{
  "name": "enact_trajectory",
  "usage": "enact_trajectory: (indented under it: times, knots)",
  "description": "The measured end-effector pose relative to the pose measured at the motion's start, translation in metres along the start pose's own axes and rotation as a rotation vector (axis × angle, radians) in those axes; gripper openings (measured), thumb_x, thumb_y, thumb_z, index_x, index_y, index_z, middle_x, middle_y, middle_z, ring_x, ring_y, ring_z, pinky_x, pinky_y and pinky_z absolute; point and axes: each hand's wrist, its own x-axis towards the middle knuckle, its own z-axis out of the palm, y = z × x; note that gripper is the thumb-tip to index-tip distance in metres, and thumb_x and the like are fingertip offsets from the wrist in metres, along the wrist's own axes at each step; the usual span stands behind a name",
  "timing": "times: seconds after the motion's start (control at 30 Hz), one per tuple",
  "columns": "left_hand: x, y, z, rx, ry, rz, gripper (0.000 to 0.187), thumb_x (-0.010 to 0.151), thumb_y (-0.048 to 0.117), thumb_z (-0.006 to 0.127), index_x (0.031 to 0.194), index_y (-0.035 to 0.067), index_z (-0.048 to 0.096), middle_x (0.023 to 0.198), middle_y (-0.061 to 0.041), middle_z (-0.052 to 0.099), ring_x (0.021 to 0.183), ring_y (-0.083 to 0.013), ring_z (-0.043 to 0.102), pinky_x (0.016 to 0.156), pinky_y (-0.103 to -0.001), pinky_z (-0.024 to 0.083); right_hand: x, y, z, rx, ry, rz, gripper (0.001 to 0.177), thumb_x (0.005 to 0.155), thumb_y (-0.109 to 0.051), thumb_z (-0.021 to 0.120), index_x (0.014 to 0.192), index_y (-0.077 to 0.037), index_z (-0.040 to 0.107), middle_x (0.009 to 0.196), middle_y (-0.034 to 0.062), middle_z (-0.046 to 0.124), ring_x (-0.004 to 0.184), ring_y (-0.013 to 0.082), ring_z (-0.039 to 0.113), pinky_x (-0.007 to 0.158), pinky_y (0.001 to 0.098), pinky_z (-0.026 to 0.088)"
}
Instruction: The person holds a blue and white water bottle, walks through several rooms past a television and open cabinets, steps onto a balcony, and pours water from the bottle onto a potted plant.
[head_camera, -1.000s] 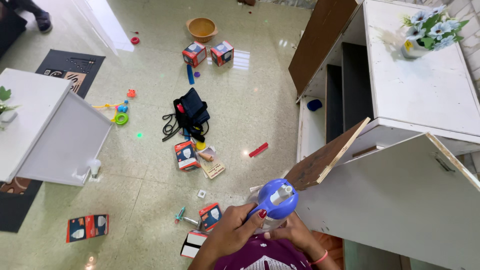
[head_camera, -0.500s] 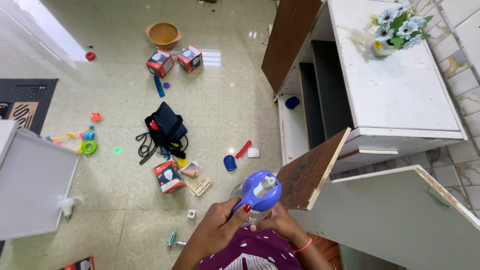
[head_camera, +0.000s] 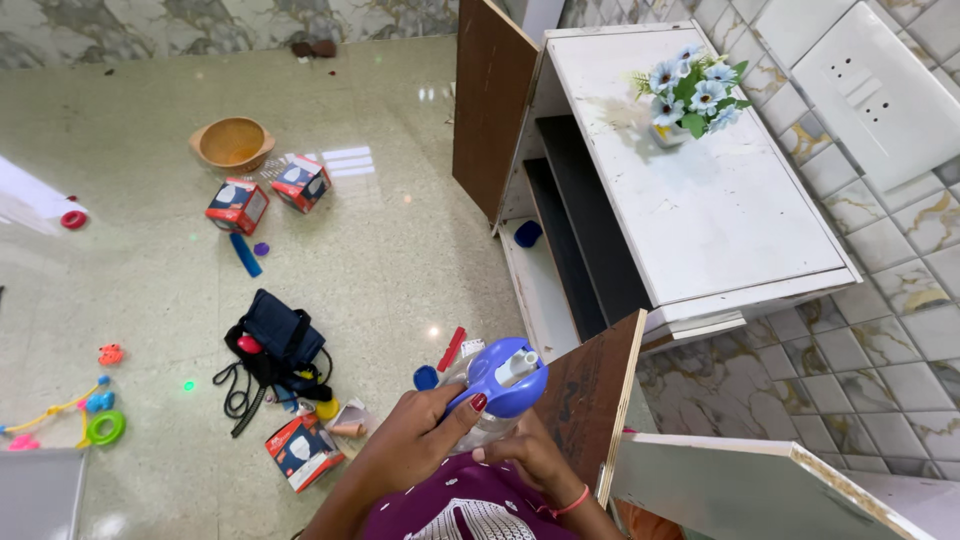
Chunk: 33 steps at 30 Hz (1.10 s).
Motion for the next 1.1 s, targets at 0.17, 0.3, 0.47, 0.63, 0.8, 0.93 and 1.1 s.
enact_trajectory:
  times: [0.17,0.3,0.47,0.63,0.8,0.93,1.1]
  knots:
    - [0.038,0.007,-0.006,0.037,-0.114,-0.049,0.043,0.102,0.04,0.053,0.097,0.0,0.068,0.062,-0.013,0.06,0.056,-0.0142,0.052,0.052,-0.036,0.041,0.012,-0.004,-0.021,0.027,0.098,-0.061,0.086,0.057,0.012,0.072,0.139,0.002,0.047,0.122,0.0166,0.063,0.117,0.0304,0.065,0.096,0.0429,0.056]
    - [0.07,0.008,-0.016,0.046,-0.206,0.006,0.046,0.102,0.042,0.053,0.097,-0.001,0.069,0.064,-0.013,0.063,0.057,-0.0161,0.057,0.053,-0.036,0.044,0.023,-0.002,-0.03,0.103,0.183,-0.095,0.084,0.055,0.013,0.071,0.136,0.001,0.049,0.119,0.015,0.064,0.114,0.0277,0.065,0.095,0.0405,0.055]
    - [0.113,0.001,-0.043,0.04,-0.299,0.015,0.045,0.102,0.042,0.053,0.102,-0.001,0.07,0.066,-0.015,0.064,0.058,-0.0202,0.061,0.055,-0.037,0.045,0.051,-0.01,-0.029,0.174,0.351,-0.056,0.086,0.052,0.016,0.067,0.134,-0.006,0.049,0.115,0.0107,0.065,0.107,0.0276,0.066,0.087,0.0421,0.054]
    - [0.174,-0.014,-0.09,-0.024,-0.382,0.255,0.045,0.109,0.039,0.052,0.105,-0.003,0.069,0.078,-0.012,0.067,0.069,-0.0158,0.065,0.062,-0.035,0.049,0.107,-0.029,-0.014,0.205,0.302,-0.141,0.083,0.058,0.016,0.068,0.137,0.0,0.048,0.121,0.015,0.065,0.115,0.0294,0.064,0.099,0.0417,0.051]
    - [0.242,-0.009,-0.156,0.035,-0.548,0.032,0.046,0.104,0.042,0.05,0.093,0.001,0.068,0.061,-0.004,0.057,0.057,-0.0133,0.053,0.054,-0.034,0.043,0.173,-0.07,0.023,0.226,0.377,-0.2,0.086,0.058,0.013,0.068,0.14,-0.002,0.047,0.125,0.014,0.067,0.122,0.0277,0.064,0.106,0.0394,0.049]
    - [0.285,-0.003,-0.205,0.17,-0.591,-0.14,0.051,0.103,0.049,0.047,0.091,0.004,0.069,0.054,-0.006,0.054,0.051,-0.0127,0.048,0.051,-0.033,0.039,0.231,-0.081,0.038,0.247,0.462,-0.177,0.09,0.057,0.012,0.073,0.141,-0.005,0.045,0.125,0.0131,0.064,0.12,0.0287,0.062,0.102,0.0436,0.05]
    - [0.321,-0.01,-0.255,0.101,-0.641,-0.099,0.051,0.102,0.05,0.048,0.096,0.004,0.07,0.059,-0.002,0.061,0.057,-0.0069,0.053,0.052,-0.031,0.044,0.288,-0.077,0.052,0.275,0.487,-0.217,0.091,0.059,0.013,0.074,0.144,-0.001,0.043,0.13,0.0165,0.063,0.126,0.0303,0.061,0.107,0.0423,0.05]
